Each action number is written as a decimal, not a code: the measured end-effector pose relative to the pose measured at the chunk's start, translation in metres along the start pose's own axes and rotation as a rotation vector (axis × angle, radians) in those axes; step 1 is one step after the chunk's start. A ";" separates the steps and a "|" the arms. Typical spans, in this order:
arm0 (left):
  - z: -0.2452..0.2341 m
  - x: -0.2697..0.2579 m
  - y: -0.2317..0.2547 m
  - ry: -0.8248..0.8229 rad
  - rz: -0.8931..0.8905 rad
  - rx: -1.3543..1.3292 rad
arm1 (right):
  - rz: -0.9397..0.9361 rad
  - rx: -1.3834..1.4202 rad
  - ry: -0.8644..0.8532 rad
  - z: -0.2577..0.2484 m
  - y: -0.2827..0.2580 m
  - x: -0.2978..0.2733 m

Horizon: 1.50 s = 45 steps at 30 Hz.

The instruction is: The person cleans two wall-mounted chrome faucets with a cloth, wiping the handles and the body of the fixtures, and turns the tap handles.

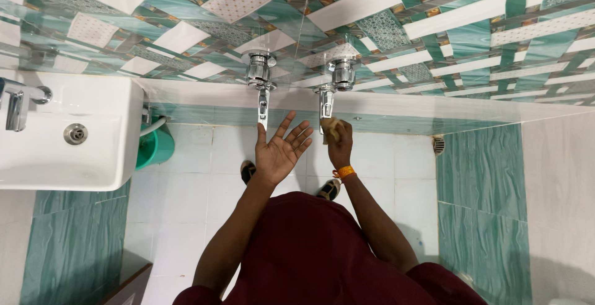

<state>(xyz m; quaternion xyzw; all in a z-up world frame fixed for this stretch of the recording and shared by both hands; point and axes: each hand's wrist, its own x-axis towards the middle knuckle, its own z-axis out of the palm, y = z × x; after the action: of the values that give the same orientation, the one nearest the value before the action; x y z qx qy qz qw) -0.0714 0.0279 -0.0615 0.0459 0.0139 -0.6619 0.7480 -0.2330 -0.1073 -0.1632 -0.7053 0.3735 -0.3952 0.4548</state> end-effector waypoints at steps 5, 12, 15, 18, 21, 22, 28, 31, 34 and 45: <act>0.001 0.003 -0.002 0.040 -0.022 -0.019 | 0.570 0.831 0.117 0.013 0.029 0.037; 0.003 0.005 -0.004 0.018 -0.016 -0.006 | 0.873 1.251 -0.169 0.005 0.016 0.004; -0.001 0.005 -0.002 0.084 0.014 0.121 | 0.929 0.983 -0.177 0.000 -0.001 -0.023; -0.011 -0.001 0.002 0.309 0.041 0.493 | 0.761 0.523 -0.081 0.003 -0.006 -0.019; -0.031 -0.002 0.004 0.623 -0.011 0.595 | 0.389 0.168 0.051 -0.003 -0.008 -0.013; -0.036 -0.001 0.007 0.622 -0.017 0.596 | 0.176 0.015 0.083 -0.004 -0.012 -0.006; -0.023 -0.009 0.027 0.715 0.139 0.104 | 0.074 -0.524 -0.187 -0.004 -0.076 -0.009; -0.001 -0.017 0.031 0.564 0.227 0.068 | -0.122 -0.344 -0.236 0.013 -0.096 -0.021; 0.015 -0.019 0.041 0.072 0.442 0.157 | -0.252 -0.186 -0.281 0.051 -0.092 -0.004; 0.068 -0.036 0.070 -0.219 0.557 0.001 | -0.272 -0.260 -0.301 0.123 -0.108 0.040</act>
<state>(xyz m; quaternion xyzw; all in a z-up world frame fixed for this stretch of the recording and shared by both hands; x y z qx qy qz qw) -0.0096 0.0663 0.0123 -0.0232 -0.0805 -0.4320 0.8980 -0.0882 -0.0667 -0.0872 -0.8528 0.2508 -0.2918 0.3532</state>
